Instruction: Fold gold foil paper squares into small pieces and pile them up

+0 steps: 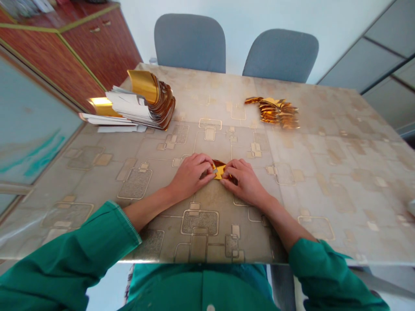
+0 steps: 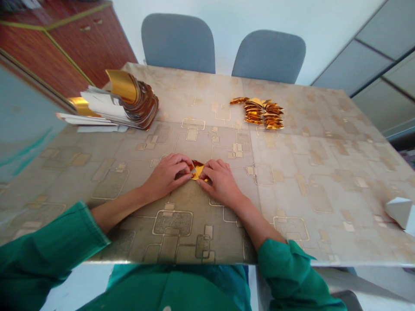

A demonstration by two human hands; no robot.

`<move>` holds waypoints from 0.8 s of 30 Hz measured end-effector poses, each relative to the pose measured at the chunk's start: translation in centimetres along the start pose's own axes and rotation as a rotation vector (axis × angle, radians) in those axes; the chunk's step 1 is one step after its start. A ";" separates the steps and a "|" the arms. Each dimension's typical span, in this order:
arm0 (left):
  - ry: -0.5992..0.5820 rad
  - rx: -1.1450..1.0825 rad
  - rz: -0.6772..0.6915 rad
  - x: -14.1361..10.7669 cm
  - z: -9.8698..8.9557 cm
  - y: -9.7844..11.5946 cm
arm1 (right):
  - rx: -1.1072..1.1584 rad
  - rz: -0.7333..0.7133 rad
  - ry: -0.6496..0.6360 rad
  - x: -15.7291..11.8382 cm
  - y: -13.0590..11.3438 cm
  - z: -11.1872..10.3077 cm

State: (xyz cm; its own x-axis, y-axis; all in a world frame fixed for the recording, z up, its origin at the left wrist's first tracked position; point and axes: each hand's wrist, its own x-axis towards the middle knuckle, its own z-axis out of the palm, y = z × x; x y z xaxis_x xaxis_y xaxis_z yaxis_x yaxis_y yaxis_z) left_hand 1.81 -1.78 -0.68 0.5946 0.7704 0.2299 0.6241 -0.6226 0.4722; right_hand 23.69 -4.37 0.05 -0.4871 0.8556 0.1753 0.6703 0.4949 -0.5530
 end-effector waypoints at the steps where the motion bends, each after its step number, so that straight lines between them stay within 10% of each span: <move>1: 0.003 0.002 -0.004 0.0 0.0 0.0 | -0.003 0.013 0.006 0.0 -0.1 0.1; 24: 0.025 -0.102 -0.045 0.2 0.0 -0.3 | -0.023 0.071 0.049 0.4 0.6 1.4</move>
State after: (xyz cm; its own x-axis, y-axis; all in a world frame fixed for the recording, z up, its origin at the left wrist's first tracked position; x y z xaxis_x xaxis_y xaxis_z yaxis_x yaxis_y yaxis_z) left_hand 1.78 -1.45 -0.77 0.5531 0.8015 0.2274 0.5940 -0.5708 0.5668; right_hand 23.07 -3.98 -1.34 -0.4102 0.8949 0.1758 0.7154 0.4353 -0.5465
